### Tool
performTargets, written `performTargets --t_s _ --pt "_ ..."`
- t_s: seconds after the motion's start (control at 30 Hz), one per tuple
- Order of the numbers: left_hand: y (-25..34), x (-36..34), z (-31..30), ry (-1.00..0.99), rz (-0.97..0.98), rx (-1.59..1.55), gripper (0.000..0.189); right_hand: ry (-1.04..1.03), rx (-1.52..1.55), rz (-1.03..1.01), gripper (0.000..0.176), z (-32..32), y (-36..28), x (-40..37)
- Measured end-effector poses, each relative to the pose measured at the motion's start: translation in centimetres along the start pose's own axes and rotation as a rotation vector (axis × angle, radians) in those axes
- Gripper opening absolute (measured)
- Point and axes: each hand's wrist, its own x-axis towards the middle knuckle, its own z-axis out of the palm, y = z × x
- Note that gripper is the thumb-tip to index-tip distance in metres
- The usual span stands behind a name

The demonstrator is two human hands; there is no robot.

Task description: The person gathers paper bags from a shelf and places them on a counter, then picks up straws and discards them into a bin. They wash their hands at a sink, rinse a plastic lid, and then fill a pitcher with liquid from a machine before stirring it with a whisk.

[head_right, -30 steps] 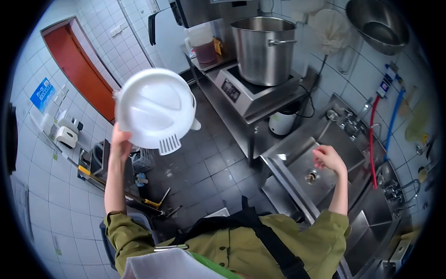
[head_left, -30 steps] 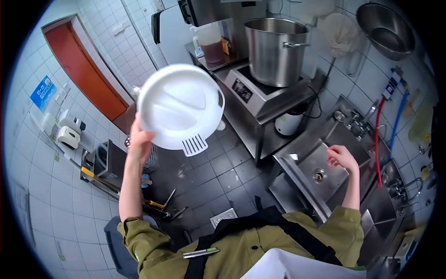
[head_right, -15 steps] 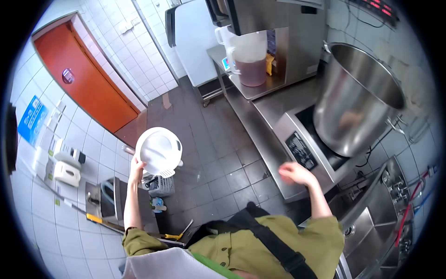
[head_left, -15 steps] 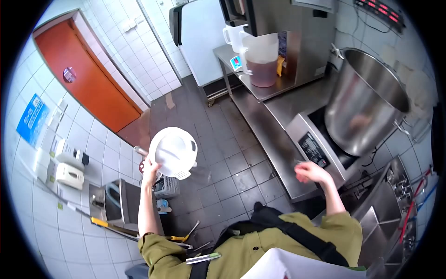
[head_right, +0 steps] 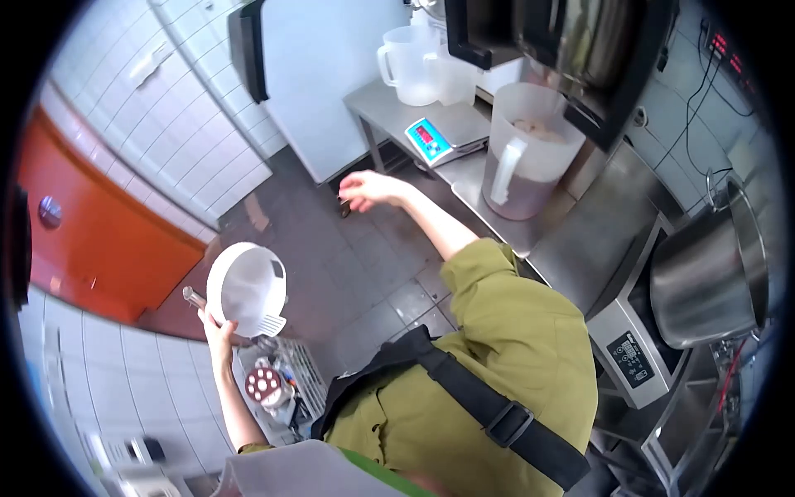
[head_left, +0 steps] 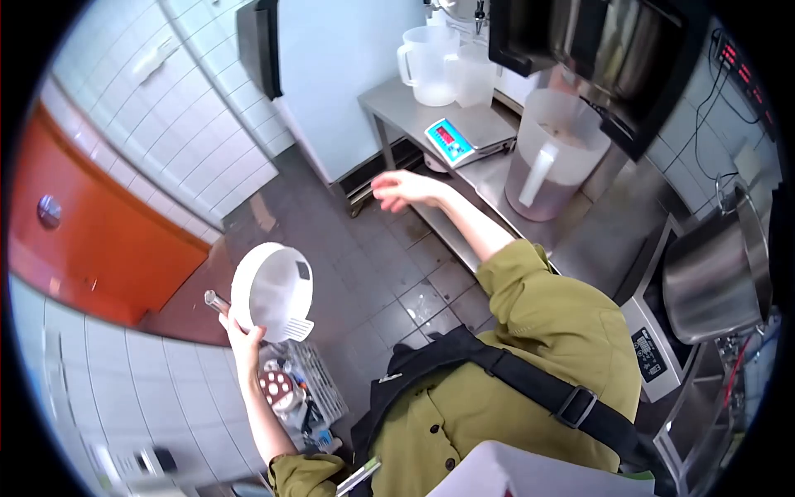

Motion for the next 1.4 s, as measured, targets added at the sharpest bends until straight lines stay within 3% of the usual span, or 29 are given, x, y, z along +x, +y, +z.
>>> performTargets --t_s 0.13,0.17,0.23,0.27,0.33,0.4,0.47,0.5,0.6,0.7,0.77,0.8,0.87,0.97,1.03,1.07,1.1,1.13,1.17,1.23,1.27,1.33,1.4 --pt "-2.9 11.9 1.9 -0.162 0.040 0.100 0.061 0.627 -0.143 -0.031 0.047 -10.4 -1.4 8.3" --pt "-3.3 14.7 2.6 -0.203 0.051 0.130 0.061 0.848 -0.414 -0.091 0.051 -16.0 0.8 11.1" --pt "-4.0 20.2 4.6 -0.272 0.096 0.170 0.061 1.311 -0.699 0.019 0.058 -23.2 1.1 12.5" --pt "-4.4 22.5 5.5 -0.295 0.101 0.182 0.062 1.417 -0.617 0.190 0.065 -26.3 0.6 12.6" --pt "-5.2 26.8 8.2 -0.324 0.115 0.202 0.063 1.518 -0.577 0.243 0.078 -30.3 0.0 12.2" --pt "-5.4 31.1 11.1 -0.335 0.166 0.161 0.066 1.644 -0.963 0.241 0.067 -35.8 3.5 14.0" --pt "-6.2 35.3 13.2 -0.371 0.254 0.206 0.067 1.640 -0.717 0.243 0.055 -37.3 3.2 14.7" --pt "-6.8 37.3 14.0 -0.388 0.209 0.186 0.068 1.631 -0.604 0.265 0.049 -36.8 3.6 14.2" --pt "-4.9 41.5 16.6 -0.406 0.196 0.150 0.070 1.882 -0.703 0.045 0.036 -33.2 4.4 14.5" --pt "-6.2 46.1 18.8 -0.451 0.281 0.116 0.069 1.833 -0.655 -0.195 0.026 -28.1 3.8 13.5" --pt "-7.3 48.9 20.8 -0.522 0.162 -0.073 0.068 1.744 -0.828 -0.268 0.024 -22.5 2.2 11.3" --pt "-7.9 51.6 22.6 -0.632 0.123 -0.148 0.067 1.723 -0.934 -0.217 0.024 -17.7 0.5 8.8" --pt "-9.7 54.5 24.2 -0.733 0.184 -0.083 0.058 1.535 -0.858 -0.164 0.025 -11.6 -2.4 4.6" --pt "-9.7 56.6 27.3 -0.848 -0.031 -0.263 0.060 1.504 -0.556 0.079 0.029 -0.3 -6.5 -1.0" --pt "-11.3 58.5 28.1 -0.912 -0.024 -0.282 0.058 1.667 -0.335 0.255 0.028 8.3 -7.7 -4.0" --pt "-12.5 59.2 28.8 -0.935 0.006 -0.288 0.057 1.817 -0.225 0.423 0.027 12.1 -8.5 -5.0" --pt "-12.1 58.7 28.9 -0.946 0.004 -0.294 0.055 1.890 -0.130 0.715 0.027 15.0 -9.5 -6.2" --pt "-11.6 58.0 29.0 -0.945 -0.005 -0.302 0.053 2.015 -0.167 0.840 0.026 16.8 -10.1 -7.1" --pt "-10.7 57.2 29.2 -0.949 -0.053 -0.276 0.050 2.066 -0.307 0.968 0.025 18.1 -10.3 -8.4" --pt "-10.9 56.1 29.4 -0.927 0.028 -0.231 0.048 2.181 -0.426 0.910 0.028 19.2 -8.7 -12.7" --pt "-12.9 57.0 30.1 -0.892 0.087 -0.168 0.049 2.171 -0.531 0.996 0.028 18.4 -7.0 -15.5" --pt "-15.6 58.3 30.3 -0.813 0.269 0.072 0.052 2.215 -0.696 0.890 0.031 14.5 -4.5 -20.7" --pt "-17.8 60.2 28.4 -0.795 0.388 0.174 0.043 2.156 -0.823 0.858 0.033 8.8 -2.1 -26.2"
